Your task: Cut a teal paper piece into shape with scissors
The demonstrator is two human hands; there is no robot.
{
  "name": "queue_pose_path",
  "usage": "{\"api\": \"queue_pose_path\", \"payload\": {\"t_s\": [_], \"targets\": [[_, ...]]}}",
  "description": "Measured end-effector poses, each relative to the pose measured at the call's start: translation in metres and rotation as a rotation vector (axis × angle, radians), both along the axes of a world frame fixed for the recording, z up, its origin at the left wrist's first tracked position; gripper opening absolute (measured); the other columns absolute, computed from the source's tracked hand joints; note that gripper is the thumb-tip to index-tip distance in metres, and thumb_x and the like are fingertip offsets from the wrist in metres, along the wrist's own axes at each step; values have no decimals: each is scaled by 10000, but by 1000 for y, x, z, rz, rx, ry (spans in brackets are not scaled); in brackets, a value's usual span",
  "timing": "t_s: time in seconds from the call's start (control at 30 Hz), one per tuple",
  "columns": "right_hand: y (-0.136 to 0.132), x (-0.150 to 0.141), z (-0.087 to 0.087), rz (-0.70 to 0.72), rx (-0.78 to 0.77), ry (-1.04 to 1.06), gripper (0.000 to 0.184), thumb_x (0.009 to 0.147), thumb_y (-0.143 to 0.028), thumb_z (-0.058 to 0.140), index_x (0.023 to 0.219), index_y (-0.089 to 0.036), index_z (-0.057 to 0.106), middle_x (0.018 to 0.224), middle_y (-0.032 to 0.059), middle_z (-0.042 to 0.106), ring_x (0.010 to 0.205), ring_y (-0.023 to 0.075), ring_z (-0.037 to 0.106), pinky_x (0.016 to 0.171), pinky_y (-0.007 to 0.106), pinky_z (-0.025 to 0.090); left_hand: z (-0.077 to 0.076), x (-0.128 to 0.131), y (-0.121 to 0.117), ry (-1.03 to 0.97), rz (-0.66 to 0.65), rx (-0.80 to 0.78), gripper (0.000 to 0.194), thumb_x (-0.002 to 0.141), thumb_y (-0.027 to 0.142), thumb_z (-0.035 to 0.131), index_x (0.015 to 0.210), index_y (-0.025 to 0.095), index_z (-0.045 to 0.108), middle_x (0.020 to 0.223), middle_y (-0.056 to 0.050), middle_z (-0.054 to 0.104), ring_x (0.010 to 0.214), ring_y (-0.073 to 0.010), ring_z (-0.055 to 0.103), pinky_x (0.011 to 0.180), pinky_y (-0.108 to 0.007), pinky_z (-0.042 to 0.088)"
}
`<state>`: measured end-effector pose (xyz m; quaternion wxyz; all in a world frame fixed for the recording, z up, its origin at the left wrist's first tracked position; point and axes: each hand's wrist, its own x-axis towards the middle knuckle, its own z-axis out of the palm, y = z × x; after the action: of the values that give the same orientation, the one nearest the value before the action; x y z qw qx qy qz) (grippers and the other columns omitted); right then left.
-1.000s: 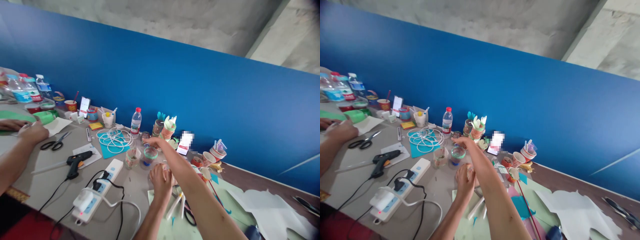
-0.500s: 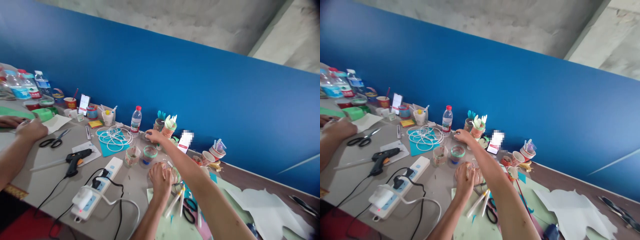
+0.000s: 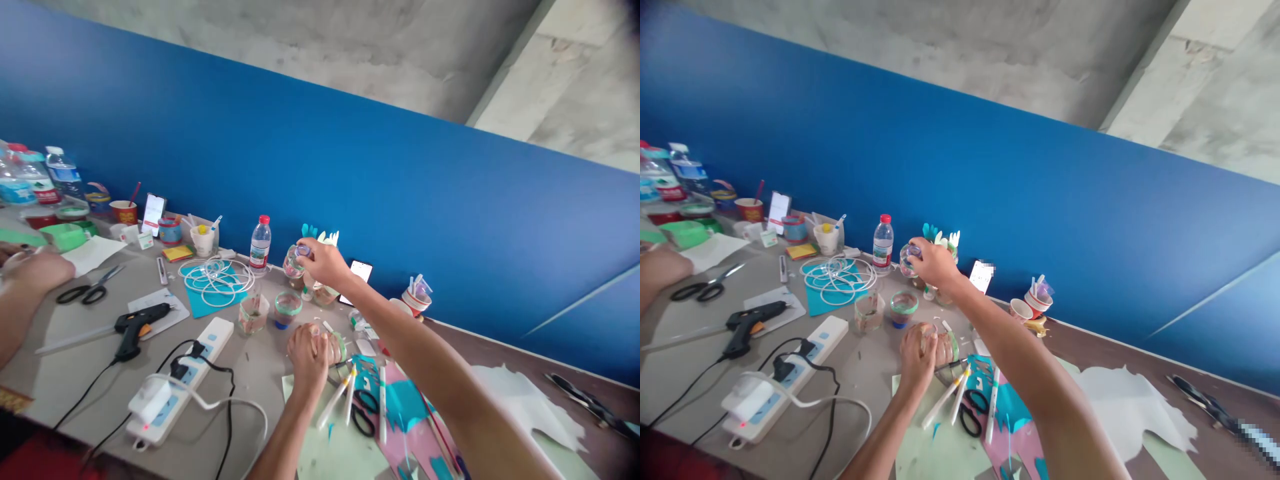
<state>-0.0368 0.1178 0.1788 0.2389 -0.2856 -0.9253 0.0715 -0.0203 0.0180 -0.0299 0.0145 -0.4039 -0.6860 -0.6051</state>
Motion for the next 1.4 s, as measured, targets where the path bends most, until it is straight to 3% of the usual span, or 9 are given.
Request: {"api": "queue_pose_path", "payload": {"t_s": [0.17,0.27,0.37,0.6,0.9,1.03,1.2,1.3,1.4], "targets": [[1,38,3,-31,-64,132,348,799,-299,604,1129,-202,654,819,26,706,699,163,607,652,249,415,2,1,0,2,-1,19,235,875,343,480,969,193,634,998,-103,692,978,-258,613,902,-440,453],[8,52,-8,-70,-116,130,283,789,-298,609,1046,-205,681,755,4,689,678,154,598,622,234,395,5,2,-2,-15,-12,6,227,870,340,486,966,202,638,998,-101,687,994,-259,610,915,-437,449],[16,58,-27,-144,-170,85,254,798,-293,606,1025,-216,689,816,9,708,725,165,624,649,238,413,6,2,-3,-27,-27,7,230,857,346,489,959,204,639,997,-104,684,1003,-266,607,922,-446,443],[35,52,-73,-230,-231,8,226,791,-245,607,994,-218,700,962,35,735,862,215,661,702,258,450,12,1,-4,-46,-34,-44,220,824,297,488,950,197,638,997,-105,687,992,-280,595,915,-470,435],[38,29,-95,-218,-244,-94,242,803,-316,609,984,-174,685,974,94,724,931,252,651,740,287,429,14,-2,-5,-38,-35,-54,220,823,258,485,952,194,650,957,-106,689,949,-269,607,881,-456,441],[38,29,-99,-198,-284,-99,251,857,-346,553,930,-148,687,912,128,720,877,259,655,720,308,430,14,-2,-5,-45,-39,-66,218,827,257,479,942,191,652,941,-106,695,940,-268,613,877,-453,441],[39,44,-86,-182,-334,33,297,879,-397,525,1027,-177,659,922,101,712,812,227,651,693,293,435,13,-3,-5,-40,-41,-44,225,829,283,481,959,195,642,965,-105,694,972,-266,612,908,-456,438],[33,67,-79,-192,-386,157,306,898,-412,468,991,-182,646,817,56,694,710,189,636,641,267,434,13,-5,-4,-40,-41,-54,236,829,314,474,952,200,641,963,-101,693,976,-267,615,908,-456,443],[21,103,-85,-198,-446,275,314,902,-414,420,894,-180,630,711,23,655,637,159,602,613,252,432,13,-5,-3,-58,-24,-76,281,821,338,462,971,176,637,981,-126,689,986,-288,613,905,-478,444]]}}
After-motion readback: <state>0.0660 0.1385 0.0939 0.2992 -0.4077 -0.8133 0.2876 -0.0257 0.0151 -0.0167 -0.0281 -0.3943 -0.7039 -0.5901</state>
